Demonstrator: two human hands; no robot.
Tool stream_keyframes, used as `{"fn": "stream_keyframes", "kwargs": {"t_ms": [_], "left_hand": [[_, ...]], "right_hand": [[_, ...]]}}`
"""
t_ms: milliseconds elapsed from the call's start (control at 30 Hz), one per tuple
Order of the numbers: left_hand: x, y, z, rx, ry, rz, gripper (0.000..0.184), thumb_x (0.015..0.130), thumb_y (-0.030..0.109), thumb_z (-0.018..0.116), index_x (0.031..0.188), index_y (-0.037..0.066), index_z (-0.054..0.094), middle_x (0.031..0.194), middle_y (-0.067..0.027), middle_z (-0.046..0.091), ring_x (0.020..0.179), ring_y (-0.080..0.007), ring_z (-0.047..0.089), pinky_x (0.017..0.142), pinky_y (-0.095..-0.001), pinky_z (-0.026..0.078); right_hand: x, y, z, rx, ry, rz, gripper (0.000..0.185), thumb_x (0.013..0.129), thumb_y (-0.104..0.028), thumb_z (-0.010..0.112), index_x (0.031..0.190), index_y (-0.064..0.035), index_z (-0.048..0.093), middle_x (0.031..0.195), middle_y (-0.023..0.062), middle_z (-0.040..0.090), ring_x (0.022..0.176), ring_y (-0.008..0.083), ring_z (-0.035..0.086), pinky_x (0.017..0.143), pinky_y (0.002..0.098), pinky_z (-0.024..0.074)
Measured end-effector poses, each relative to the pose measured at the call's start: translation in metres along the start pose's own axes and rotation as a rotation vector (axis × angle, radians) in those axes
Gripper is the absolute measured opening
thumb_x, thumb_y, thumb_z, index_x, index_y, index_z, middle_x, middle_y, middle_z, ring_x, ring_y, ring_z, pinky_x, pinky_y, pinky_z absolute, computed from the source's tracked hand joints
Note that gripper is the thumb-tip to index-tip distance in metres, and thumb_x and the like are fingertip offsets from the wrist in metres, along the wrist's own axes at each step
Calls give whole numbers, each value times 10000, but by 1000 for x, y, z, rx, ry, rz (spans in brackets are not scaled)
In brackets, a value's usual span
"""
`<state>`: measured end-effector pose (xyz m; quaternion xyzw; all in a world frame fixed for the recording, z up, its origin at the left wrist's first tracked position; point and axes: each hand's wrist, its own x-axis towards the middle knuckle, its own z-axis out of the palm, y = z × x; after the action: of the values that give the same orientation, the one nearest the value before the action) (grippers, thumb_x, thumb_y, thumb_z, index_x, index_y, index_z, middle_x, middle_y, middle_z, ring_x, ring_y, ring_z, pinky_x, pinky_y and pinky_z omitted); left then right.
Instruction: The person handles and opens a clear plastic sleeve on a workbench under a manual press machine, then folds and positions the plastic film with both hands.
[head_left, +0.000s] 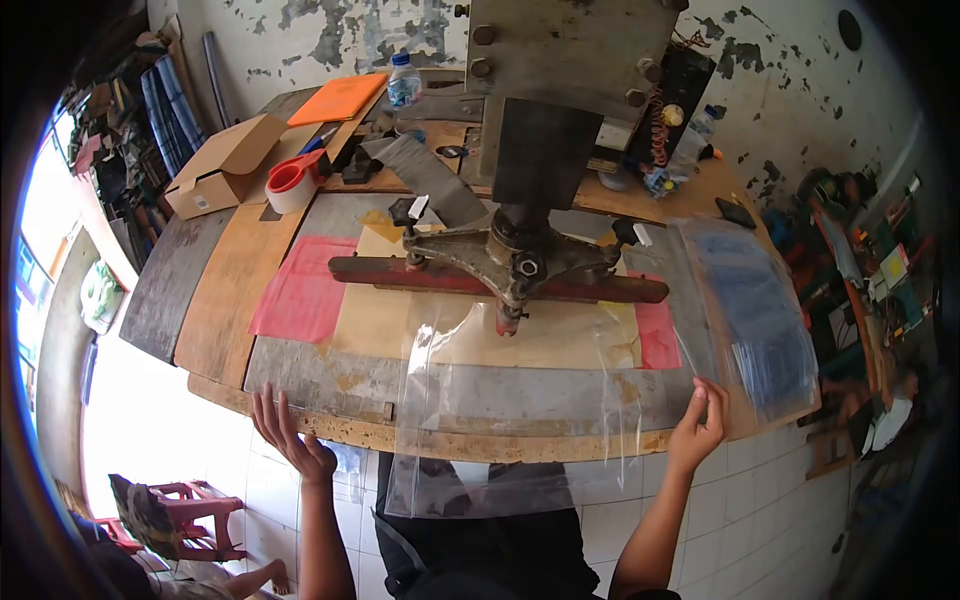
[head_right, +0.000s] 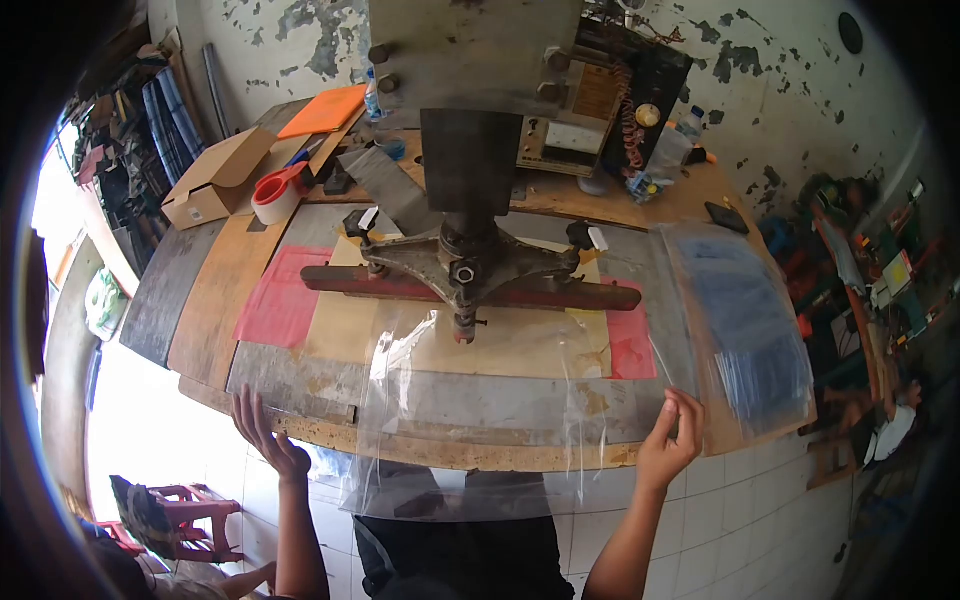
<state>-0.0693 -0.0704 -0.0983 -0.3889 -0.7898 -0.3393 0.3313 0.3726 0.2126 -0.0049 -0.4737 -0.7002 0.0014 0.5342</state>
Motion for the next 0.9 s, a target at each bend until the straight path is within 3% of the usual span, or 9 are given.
{"fn": "stream_keyframes", "kwargs": {"t_ms": [100, 233, 400, 767, 900], "left_hand": [[1, 4, 16, -76, 167, 11, 707, 1072, 555, 194, 1501, 53, 449, 1562, -235, 427, 1489, -462, 316, 1212, -621, 176], [-2, -3, 28, -70, 229, 12, 754, 1059, 596, 139, 1479, 57, 457, 1565, -219, 411, 1500, -444, 290, 1216, -634, 178], [-1, -1, 22, -49, 196, 25, 705, 1060, 535, 173, 1453, 27, 467, 1508, -251, 463, 1471, -455, 337, 1213, -626, 184], [-4, -2, 25, -53, 205, 1, 737, 1061, 584, 156, 1449, 39, 466, 1502, -232, 469, 1476, -434, 329, 1213, -611, 181], [-7, -5, 26, -80, 199, -13, 713, 1059, 584, 167, 1456, 79, 476, 1526, -232, 460, 1480, -443, 329, 1218, -619, 117]], "right_hand": [[-1, 4, 0, 4, 38, -7, 167, 1021, -61, 584, 1018, 53, 705, 1017, 138, 699, 945, 279, 675, 840, 372, 533], [-5, 16, 4, 16, 47, -3, 171, 1026, -68, 583, 1009, 57, 699, 989, 139, 698, 923, 280, 679, 822, 375, 539], [-7, 16, 4, 21, 57, 47, 188, 1047, -65, 563, 996, 74, 680, 972, 129, 688, 905, 250, 666, 814, 354, 546], [-8, 17, 5, 40, 62, 69, 210, 1054, -106, 578, 970, 62, 671, 936, 104, 679, 878, 222, 650, 804, 338, 535], [-8, 16, 5, 40, 63, 73, 211, 1052, -106, 581, 962, 65, 665, 931, 105, 680, 874, 221, 649, 795, 337, 538]]}}
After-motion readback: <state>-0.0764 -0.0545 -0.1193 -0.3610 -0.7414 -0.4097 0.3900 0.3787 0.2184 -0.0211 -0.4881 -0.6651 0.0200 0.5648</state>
